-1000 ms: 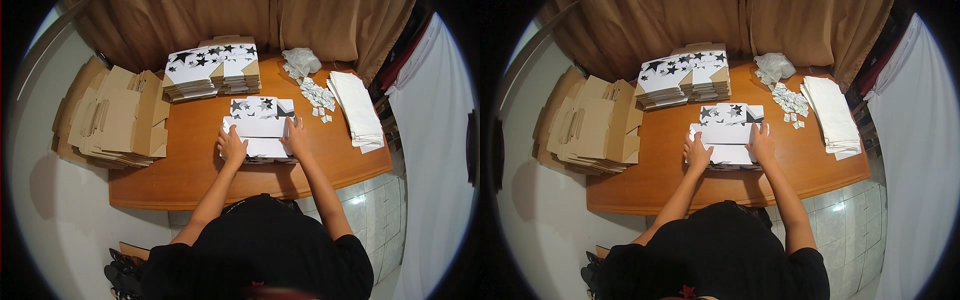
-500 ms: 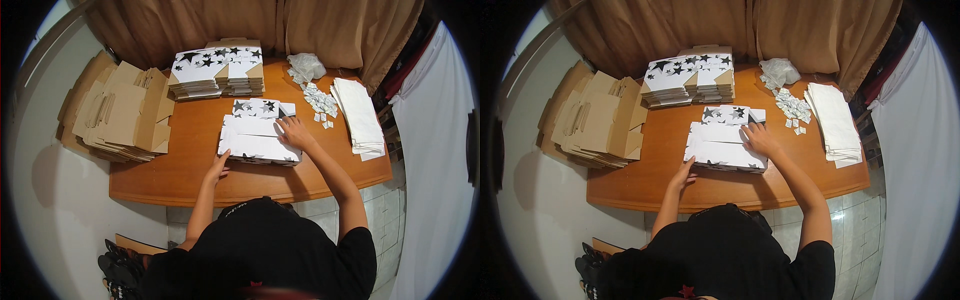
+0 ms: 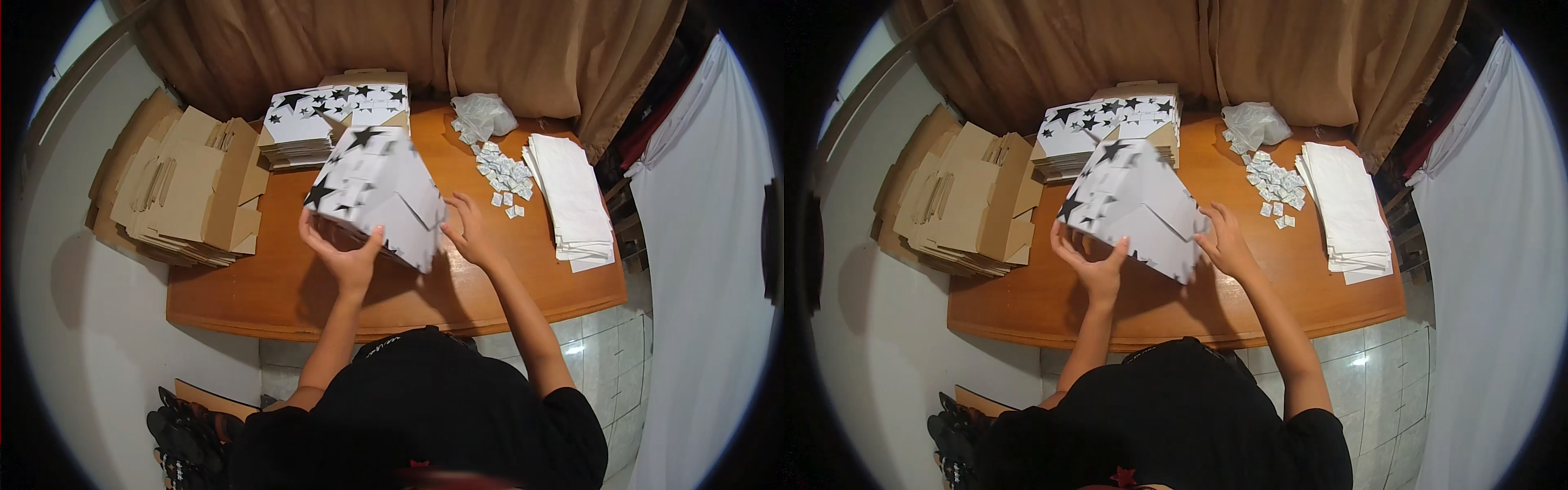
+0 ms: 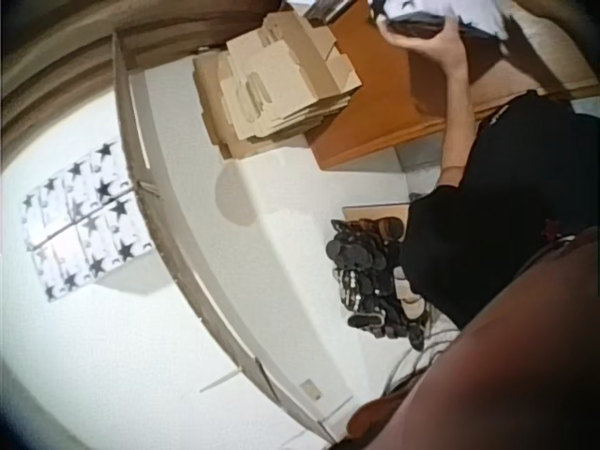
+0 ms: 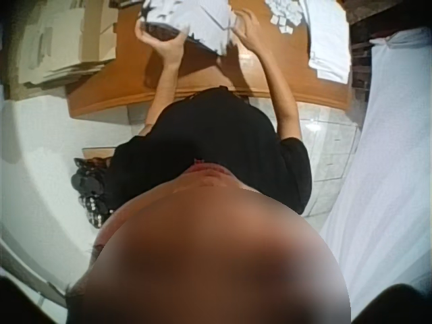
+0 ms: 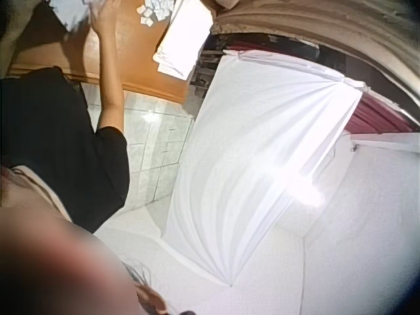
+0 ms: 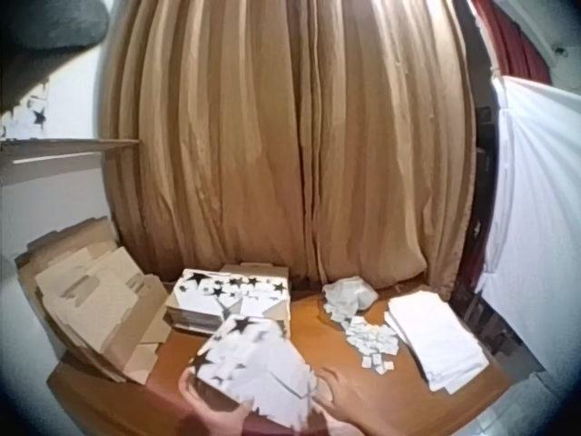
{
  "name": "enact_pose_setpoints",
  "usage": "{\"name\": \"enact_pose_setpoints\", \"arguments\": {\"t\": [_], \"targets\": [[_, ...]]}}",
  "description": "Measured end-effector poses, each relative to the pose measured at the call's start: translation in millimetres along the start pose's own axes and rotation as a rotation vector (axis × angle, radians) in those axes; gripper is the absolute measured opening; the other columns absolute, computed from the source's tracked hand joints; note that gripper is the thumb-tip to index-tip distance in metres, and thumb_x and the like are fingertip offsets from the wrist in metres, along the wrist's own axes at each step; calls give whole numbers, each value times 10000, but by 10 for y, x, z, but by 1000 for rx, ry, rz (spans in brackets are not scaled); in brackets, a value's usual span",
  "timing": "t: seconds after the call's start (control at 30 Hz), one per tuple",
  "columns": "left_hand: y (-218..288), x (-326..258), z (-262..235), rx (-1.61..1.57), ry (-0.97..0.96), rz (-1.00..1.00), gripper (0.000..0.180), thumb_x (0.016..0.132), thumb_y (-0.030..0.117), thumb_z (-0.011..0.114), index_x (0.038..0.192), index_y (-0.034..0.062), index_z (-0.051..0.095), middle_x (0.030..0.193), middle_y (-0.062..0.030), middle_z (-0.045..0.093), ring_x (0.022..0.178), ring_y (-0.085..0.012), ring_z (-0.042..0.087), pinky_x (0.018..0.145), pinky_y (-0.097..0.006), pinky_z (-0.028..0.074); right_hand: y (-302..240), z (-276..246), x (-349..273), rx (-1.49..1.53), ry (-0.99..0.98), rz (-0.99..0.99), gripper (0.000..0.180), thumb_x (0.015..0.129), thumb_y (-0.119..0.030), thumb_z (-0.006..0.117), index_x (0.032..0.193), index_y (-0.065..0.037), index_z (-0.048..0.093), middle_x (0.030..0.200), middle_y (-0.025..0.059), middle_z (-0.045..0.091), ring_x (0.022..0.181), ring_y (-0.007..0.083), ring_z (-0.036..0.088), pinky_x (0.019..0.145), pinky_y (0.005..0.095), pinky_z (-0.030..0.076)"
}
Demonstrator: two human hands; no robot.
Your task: The recorder folds a cardboard shoe box, places tissue paper inside, puts a pair of sandals in, closes the box, and places it on a shelf.
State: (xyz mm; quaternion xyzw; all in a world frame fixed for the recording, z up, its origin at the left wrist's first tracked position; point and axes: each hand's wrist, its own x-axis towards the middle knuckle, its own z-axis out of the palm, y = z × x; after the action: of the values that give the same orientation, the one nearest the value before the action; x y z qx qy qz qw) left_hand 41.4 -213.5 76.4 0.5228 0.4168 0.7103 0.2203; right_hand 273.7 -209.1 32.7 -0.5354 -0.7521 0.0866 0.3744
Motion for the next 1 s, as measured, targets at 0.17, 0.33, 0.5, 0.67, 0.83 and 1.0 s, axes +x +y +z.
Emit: {"name": "enact_pose_setpoints", "arguments": {"t": [0.17, 0.33, 0.5, 0.67, 0.83, 1.0], "targets": [[49, -146, 381, 236, -192, 456, 934, 518, 185, 822, 1279, 147, 282, 1287, -176, 353, 1193, -318, 359, 986, -451, 258, -143, -215, -6, 524, 45, 330, 476, 890, -332, 508, 1239, -23, 411, 1243, 176, 437, 1083, 288, 476, 913, 380, 386], [-321, -584, 542, 501, -466, 632, 712, 543, 223, 749, 1186, 311, 458, 1301, -31, 426, 1180, -244, 372, 975, -465, 166, -266, -424, -24, 997, 115, 924, 632, 873, -538, 425, 1302, -85, 325, 1252, 145, 438, 1024, 284, 521, 770, 437, 463], [-691, -1126, 636, 657, -493, 833, 578, 633, 275, 724, 1161, 353, 502, 1285, -4, 442, 1188, -232, 349, 1004, -447, 130, 328, -102, -283, 950, -91, 1049, 802, 766, -570, 564, 1322, -61, 289, 1209, 159, 462, 1019, 292, 515, 763, 458, 457], [-551, -1209, 524, 548, -679, 612, 557, 680, 365, 713, 1186, 266, 502, 1313, -27, 406, 1218, -250, 300, 1002, -459, 157, 546, 109, -451, 878, 4, 1104, 743, 773, -450, 628, 1292, 0, 345, 1139, 167, 508, 1004, 240, 523, 781, 406, 454], [-566, -876, 131, 774, -395, 80, 529, 765, 337, 629, 1218, 109, 481, 1212, -175, 332, 1144, -338, 271, 959, -522, 197, 1061, 286, -607, 1114, 128, 948, 539, 854, -321, 569, 1246, 23, 429, 1096, 129, 553, 946, 154, 523, 763, 265, 426], [-603, -596, -313, 912, -509, -141, 494, 766, 324, 641, 1179, 91, 504, 1188, -180, 337, 1129, -350, 291, 924, -506, 272, 1148, 251, -654, 971, 116, 1051, 468, 853, -303, 568, 1215, -16, 493, 1000, 55, 564, 819, 145, 513, 692, 225, 414]]}}
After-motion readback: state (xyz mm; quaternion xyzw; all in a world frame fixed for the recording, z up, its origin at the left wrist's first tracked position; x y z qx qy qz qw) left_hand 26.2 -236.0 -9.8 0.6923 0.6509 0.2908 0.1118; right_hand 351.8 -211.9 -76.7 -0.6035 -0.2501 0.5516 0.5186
